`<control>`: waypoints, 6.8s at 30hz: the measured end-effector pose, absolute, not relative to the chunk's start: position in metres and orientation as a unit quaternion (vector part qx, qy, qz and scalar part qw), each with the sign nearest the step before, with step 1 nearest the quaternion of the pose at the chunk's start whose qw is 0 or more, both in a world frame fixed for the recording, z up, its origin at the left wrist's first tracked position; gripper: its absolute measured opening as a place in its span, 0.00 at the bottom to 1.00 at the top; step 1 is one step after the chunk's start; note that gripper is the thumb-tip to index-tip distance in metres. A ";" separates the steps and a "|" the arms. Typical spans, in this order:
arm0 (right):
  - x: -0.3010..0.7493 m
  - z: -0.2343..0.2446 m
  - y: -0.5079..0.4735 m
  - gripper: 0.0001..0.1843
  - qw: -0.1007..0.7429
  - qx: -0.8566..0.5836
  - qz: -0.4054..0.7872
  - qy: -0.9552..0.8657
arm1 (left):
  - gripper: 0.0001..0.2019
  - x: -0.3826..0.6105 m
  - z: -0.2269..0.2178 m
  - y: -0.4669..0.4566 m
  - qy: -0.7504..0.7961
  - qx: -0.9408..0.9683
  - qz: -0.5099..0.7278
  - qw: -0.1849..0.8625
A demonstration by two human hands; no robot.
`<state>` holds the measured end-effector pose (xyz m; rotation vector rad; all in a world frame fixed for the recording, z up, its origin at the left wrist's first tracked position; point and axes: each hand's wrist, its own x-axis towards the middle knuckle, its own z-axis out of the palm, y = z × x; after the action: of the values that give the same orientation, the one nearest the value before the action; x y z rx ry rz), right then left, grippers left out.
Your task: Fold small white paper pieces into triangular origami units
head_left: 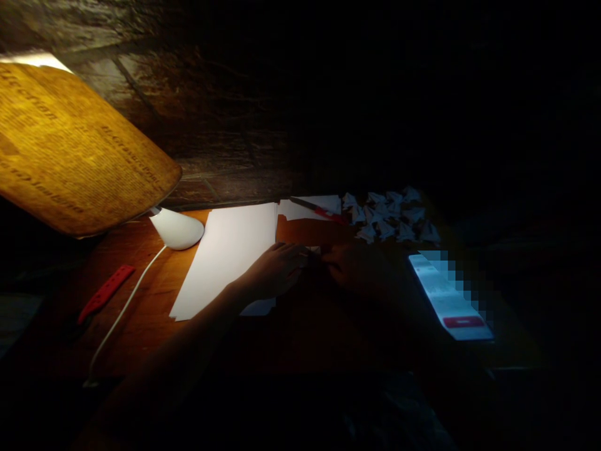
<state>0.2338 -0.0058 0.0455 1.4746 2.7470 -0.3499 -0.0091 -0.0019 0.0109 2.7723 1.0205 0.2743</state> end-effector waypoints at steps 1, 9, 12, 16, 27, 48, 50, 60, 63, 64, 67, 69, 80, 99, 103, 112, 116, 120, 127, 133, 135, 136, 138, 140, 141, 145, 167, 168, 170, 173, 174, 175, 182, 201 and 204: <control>0.233 0.047 -0.007 0.18 0.008 0.471 -0.112 0.875 | 0.16 -0.009 0.011 -0.002 0.344 0.931 0.089 0.085; 0.218 0.053 -0.017 0.18 0.049 0.494 -0.113 0.861 | 0.17 -0.006 0.009 -0.002 0.355 0.930 0.064 0.072; 0.214 0.051 -0.017 0.20 0.048 0.511 -0.118 0.850 | 0.18 -0.004 0.010 -0.003 0.356 0.930 0.061 0.068; 0.222 0.050 -0.011 0.21 0.036 0.510 -0.148 0.846 | 0.19 -0.003 0.012 -0.006 0.362 0.926 0.081 0.074; 0.230 0.049 -0.009 0.18 0.002 0.506 -0.164 0.847 | 0.15 -0.010 0.012 -0.002 0.335 0.933 0.100 0.084; 0.229 0.033 -0.005 0.22 -0.075 0.513 -0.160 0.840 | 0.15 -0.011 -0.001 -0.002 0.343 0.924 0.152 0.078; 0.231 0.031 -0.004 0.22 -0.085 0.508 -0.166 0.841 | 0.16 -0.012 -0.001 -0.001 0.336 0.926 0.151 0.085; 0.243 0.027 0.003 0.25 -0.109 0.461 -0.219 0.853 | 0.14 -0.010 0.000 0.000 0.279 0.926 0.196 0.162; 0.245 0.024 0.004 0.24 -0.125 0.453 -0.230 0.852 | 0.15 -0.007 0.003 -0.003 0.273 0.917 0.205 0.205; 0.245 0.023 0.005 0.24 -0.130 0.451 -0.235 0.851 | 0.15 -0.006 0.004 -0.005 0.275 0.915 0.202 0.213; 0.247 0.020 0.007 0.22 -0.140 0.444 -0.243 0.851 | 0.15 -0.002 0.006 -0.009 0.279 0.915 0.191 0.221; 0.248 0.017 0.010 0.21 -0.147 0.435 -0.252 0.852 | 0.15 0.000 0.006 -0.011 0.272 0.920 0.184 0.212; 0.253 0.016 0.018 0.06 -0.181 0.440 -0.256 0.841 | 0.19 0.003 0.005 -0.017 0.277 0.924 0.169 0.202; 0.236 0.015 0.011 0.07 -0.174 0.539 -0.210 0.797 | 0.24 0.004 0.005 -0.018 0.259 0.924 0.164 0.229; 0.231 0.019 0.008 0.08 -0.171 0.568 -0.218 0.775 | 0.25 0.004 0.004 -0.017 0.254 0.921 0.175 0.237; 0.227 0.025 0.005 0.06 -0.172 0.595 -0.232 0.750 | 0.25 0.003 0.006 -0.017 0.248 0.919 0.176 0.251; 0.233 0.016 0.009 0.07 -0.208 0.542 -0.227 0.782 | 0.24 0.002 0.006 -0.014 0.248 0.922 0.172 0.243; 0.242 0.009 0.016 0.06 -0.223 0.482 -0.262 0.806 | 0.21 0.001 0.006 -0.013 0.247 0.922 0.178 0.239; 0.248 0.005 0.022 0.09 -0.205 0.468 -0.269 0.817 | 0.20 0.001 0.004 -0.012 0.248 0.924 0.175 0.233; 0.248 0.010 0.020 0.11 -0.178 0.466 -0.256 0.828 | 0.20 0.001 0.002 -0.012 0.245 0.930 0.176 0.211; 0.246 0.011 0.019 0.11 -0.168 0.473 -0.248 0.828 | 0.20 0.001 0.003 -0.012 0.249 0.930 0.169 0.213; 0.246 0.011 0.019 0.10 -0.164 0.476 -0.244 0.829 | 0.20 0.001 0.003 -0.013 0.252 0.929 0.166 0.214; 0.245 0.009 0.019 0.10 -0.159 0.481 -0.239 0.828 | 0.20 0.001 0.003 -0.013 0.256 0.929 0.162 0.212; 0.244 0.007 0.020 0.09 -0.157 0.486 -0.240 0.826 | 0.20 0.001 0.004 -0.013 0.256 0.931 0.159 0.206; 0.244 0.006 0.020 0.09 -0.158 0.487 -0.243 0.824 | 0.20 0.001 0.004 -0.013 0.255 0.932 0.159 0.204; 0.243 0.007 0.019 0.09 -0.160 0.491 -0.247 0.820 | 0.20 0.003 0.007 -0.014 0.247 0.932 0.164 0.211; 0.227 0.007 0.010 0.07 -0.175 0.591 -0.213 0.758 | 0.19 -0.001 -0.001 -0.014 0.267 0.929 0.150 0.209; 0.228 0.006 0.011 0.08 -0.181 0.589 -0.220 0.756 | 0.19 -0.001 -0.001 -0.013 0.264 0.929 0.153 0.208; 0.229 0.006 0.013 0.09 -0.190 0.586 -0.234 0.752 | 0.19 -0.001 -0.001 -0.013 0.257 0.932 0.159 0.201; 0.229 0.007 0.014 0.08 -0.194 0.591 -0.245 0.744 | 0.18 0.000 0.000 -0.012 0.249 0.934 0.167 0.197; 0.229 0.008 0.014 0.08 -0.194 0.591 -0.245 0.743 | 0.19 0.000 0.000 -0.012 0.248 0.933 0.168 0.199; 0.229 0.009 0.013 0.08 -0.194 0.592 -0.245 0.743 | 0.19 0.001 0.000 -0.012 0.247 0.933 0.169 0.199; 0.227 0.010 0.012 0.07 -0.192 0.598 -0.239 0.740 | 0.19 0.003 0.001 -0.011 0.243 0.934 0.161 0.207; 0.227 -0.002 0.015 0.17 -0.264 0.602 -0.263 0.706 | 0.18 0.001 -0.002 -0.013 0.253 0.942 0.137 0.172; 0.226 -0.001 0.015 0.16 -0.261 0.605 -0.265 0.704 | 0.18 0.002 0.000 -0.013 0.248 0.941 0.144 0.181</control>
<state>0.2264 0.0151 -0.0015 2.2988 2.6764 -1.0078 0.0019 -0.0126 -0.0004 2.6575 0.7017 0.4054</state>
